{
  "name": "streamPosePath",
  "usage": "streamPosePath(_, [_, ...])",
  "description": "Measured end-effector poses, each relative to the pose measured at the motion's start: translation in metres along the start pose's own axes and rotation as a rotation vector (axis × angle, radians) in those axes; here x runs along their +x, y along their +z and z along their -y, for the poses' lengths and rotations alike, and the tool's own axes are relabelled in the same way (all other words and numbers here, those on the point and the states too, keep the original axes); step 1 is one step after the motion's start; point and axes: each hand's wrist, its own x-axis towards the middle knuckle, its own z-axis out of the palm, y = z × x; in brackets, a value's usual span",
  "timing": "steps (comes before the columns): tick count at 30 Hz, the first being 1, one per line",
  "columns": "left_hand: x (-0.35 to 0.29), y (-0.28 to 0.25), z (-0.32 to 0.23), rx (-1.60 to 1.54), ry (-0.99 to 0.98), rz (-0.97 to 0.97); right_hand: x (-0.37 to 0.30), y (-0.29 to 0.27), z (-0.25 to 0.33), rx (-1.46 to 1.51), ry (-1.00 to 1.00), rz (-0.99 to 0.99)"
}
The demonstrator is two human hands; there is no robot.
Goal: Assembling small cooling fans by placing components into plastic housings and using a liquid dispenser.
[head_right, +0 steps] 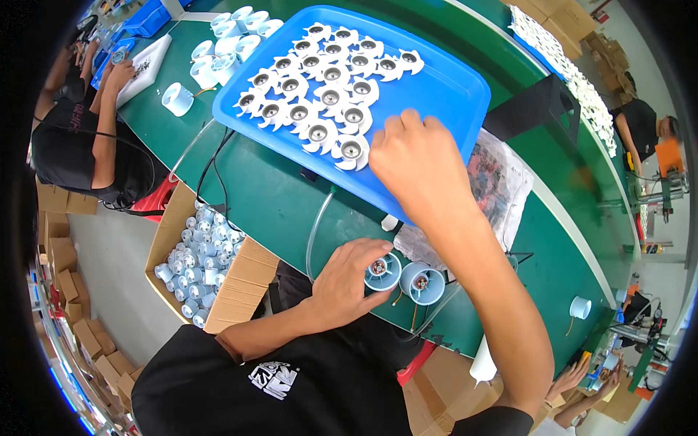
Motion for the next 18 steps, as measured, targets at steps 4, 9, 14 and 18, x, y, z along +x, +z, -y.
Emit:
streamPosePath(4, [0.006,-0.005,-0.005,-0.036,-0.143,0.081,-0.012,-0.002,-0.010,0.228,0.133,-0.223])
streamPosePath(9, [0.001,-0.017,-0.002,-0.110,-0.251,0.057,-0.067,-0.032,0.032,1.279,0.919,-0.484])
streamPosePath(14, [0.004,-0.022,-0.002,-0.386,-0.275,0.112,-0.140,-0.043,0.113,1.852,1.304,-0.487])
streamPosePath(18, [0.003,-0.029,-0.005,-0.303,-0.161,0.136,-0.138,-0.032,0.125,1.919,1.311,-0.456])
